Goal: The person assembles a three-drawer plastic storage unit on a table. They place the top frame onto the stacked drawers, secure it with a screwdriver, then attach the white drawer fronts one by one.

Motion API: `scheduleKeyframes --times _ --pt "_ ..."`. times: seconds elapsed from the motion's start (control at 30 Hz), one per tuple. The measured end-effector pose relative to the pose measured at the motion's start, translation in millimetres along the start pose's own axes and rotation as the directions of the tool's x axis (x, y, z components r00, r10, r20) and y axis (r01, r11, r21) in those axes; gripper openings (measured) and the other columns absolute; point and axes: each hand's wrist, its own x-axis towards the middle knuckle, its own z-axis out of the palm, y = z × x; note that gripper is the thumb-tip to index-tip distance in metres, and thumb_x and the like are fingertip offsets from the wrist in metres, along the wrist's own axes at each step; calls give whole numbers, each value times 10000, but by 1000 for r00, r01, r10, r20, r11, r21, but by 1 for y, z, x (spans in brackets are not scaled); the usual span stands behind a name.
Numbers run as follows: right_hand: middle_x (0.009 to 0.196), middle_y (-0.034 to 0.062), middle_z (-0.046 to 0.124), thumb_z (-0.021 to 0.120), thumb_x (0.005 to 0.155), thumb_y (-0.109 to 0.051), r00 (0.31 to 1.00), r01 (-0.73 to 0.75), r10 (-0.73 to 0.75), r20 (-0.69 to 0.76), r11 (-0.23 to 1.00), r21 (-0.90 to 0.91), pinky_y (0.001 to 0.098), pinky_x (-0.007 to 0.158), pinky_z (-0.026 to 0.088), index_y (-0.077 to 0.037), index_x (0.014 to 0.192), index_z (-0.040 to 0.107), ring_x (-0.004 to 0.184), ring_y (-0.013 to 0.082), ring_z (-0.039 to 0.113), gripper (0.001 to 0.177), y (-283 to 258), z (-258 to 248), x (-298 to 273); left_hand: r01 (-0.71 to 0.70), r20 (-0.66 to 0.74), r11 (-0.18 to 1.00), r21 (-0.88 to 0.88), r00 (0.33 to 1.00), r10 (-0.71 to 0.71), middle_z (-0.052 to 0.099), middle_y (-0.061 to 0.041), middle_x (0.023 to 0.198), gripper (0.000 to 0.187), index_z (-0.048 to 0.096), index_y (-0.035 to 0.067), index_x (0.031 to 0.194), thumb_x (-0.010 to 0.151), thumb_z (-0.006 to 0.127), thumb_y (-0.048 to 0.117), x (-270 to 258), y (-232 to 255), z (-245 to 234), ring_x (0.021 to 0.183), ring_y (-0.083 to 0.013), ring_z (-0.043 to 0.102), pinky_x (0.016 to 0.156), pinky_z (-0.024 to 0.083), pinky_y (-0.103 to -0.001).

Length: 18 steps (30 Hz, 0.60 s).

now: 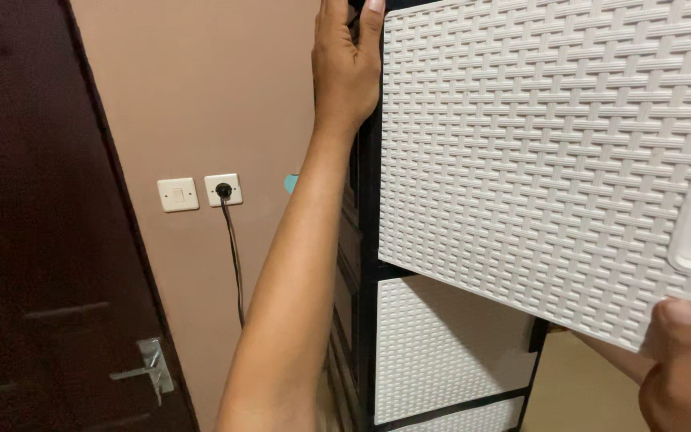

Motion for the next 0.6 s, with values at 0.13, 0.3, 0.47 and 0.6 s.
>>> scheduleKeyframes --times 0.13,0.3,0.47,0.6 --pt "1218 200 687 538 1060 -227 999 5 -9 -46 996 -88 365 916 555 60 1395 530 1048 242 705 441 10 -4 0 53 13 997 55 998 -54 702 -124 1208 356 630 67 1249 1089 580 381 0 -11 12 1145 -280 696 1012 561 -389" --pt "1188 201 701 569 1062 -162 996 24 -38 -86 987 -157 362 918 567 66 1396 532 1028 240 713 406 8 -13 -5 146 51 969 -197 989 -139 765 -143 1184 316 648 52 1237 1085 615 326 2 -10 17 1125 -275 738 1036 586 -386" --pt "1159 202 715 600 1065 -97 987 70 -103 -124 965 -252 360 921 579 73 1397 535 1008 239 721 379 0 -9 -9 111 -2 991 -73 994 -111 731 -81 1247 297 638 72 1285 1093 560 284 1 -7 16 1178 -231 707 1042 538 -348" --pt "1170 203 698 616 1040 -65 970 119 -143 -199 984 -130 332 918 592 76 1472 479 1046 230 719 475 -11 -3 -17 16 11 992 -125 1000 -15 717 -42 1300 283 664 114 1306 1134 465 222 0 -12 17 1257 -219 679 1120 495 -336"
